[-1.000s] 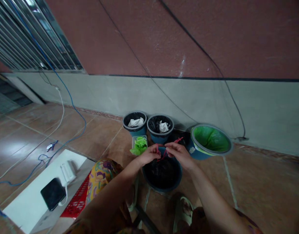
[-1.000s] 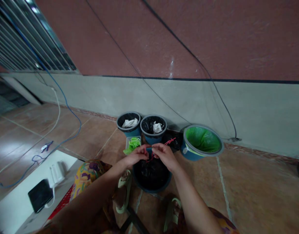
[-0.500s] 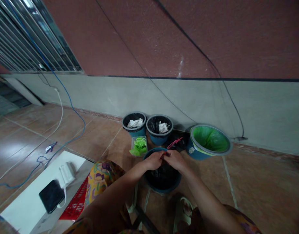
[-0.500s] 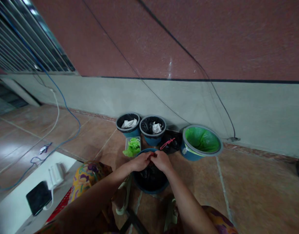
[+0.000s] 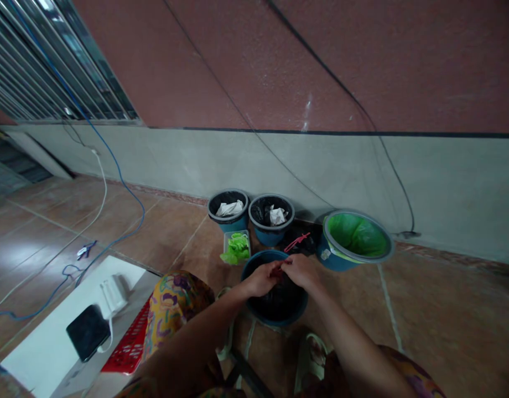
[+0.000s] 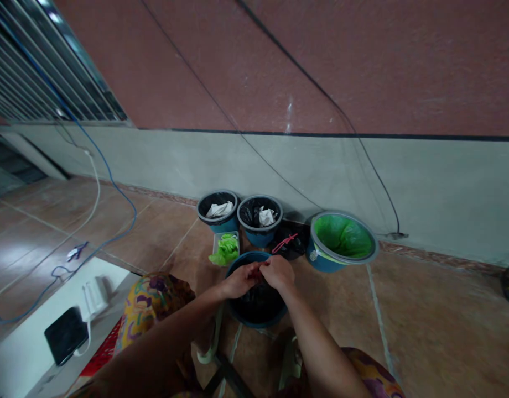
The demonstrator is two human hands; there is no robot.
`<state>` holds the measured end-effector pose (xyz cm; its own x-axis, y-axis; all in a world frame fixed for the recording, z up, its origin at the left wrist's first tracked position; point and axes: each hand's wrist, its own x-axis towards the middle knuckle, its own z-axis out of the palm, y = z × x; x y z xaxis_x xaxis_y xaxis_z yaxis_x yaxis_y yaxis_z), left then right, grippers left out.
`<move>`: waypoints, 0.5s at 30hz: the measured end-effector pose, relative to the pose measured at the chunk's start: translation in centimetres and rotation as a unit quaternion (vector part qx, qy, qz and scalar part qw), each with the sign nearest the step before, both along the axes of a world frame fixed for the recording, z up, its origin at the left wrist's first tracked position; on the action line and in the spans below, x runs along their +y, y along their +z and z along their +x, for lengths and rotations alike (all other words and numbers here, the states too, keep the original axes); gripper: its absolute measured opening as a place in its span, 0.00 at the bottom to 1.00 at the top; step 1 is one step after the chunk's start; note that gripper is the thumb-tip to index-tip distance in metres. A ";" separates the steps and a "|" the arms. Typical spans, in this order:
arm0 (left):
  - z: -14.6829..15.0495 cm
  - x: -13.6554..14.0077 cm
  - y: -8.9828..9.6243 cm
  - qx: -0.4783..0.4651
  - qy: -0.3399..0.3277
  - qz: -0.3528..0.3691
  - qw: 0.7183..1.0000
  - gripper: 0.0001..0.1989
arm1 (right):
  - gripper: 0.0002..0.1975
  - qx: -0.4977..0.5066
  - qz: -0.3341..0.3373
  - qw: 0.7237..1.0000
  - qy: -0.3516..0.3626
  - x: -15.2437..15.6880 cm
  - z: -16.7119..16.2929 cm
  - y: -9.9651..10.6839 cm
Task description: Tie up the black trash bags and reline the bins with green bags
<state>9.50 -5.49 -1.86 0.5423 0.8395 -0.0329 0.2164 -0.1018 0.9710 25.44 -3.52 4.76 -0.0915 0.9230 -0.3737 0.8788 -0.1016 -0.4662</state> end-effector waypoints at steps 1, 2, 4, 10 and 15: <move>0.0 -0.1 0.0 -0.016 0.003 -0.001 1.000 0.30 | 0.15 -0.009 -0.001 1.000 0.001 0.1 0.1 -0.1; 0.0 -0.2 0.0 -0.027 0.008 -0.001 1.000 0.32 | 0.15 -0.021 0.000 1.000 0.000 0.2 0.3 -0.2; -0.2 -0.3 -0.1 -0.038 0.023 -0.007 0.999 0.34 | 0.16 -0.039 0.006 0.999 -0.007 0.6 0.8 -0.6; -1.5 -0.4 -1.6 -0.070 0.073 -0.075 0.992 0.35 | 0.17 0.036 0.044 0.996 -0.070 1.5 2.3 -2.1; -1.9 -0.6 -3.3 -0.051 0.125 -0.081 0.988 0.19 | 0.18 0.072 0.058 0.988 -0.124 1.7 2.3 -2.6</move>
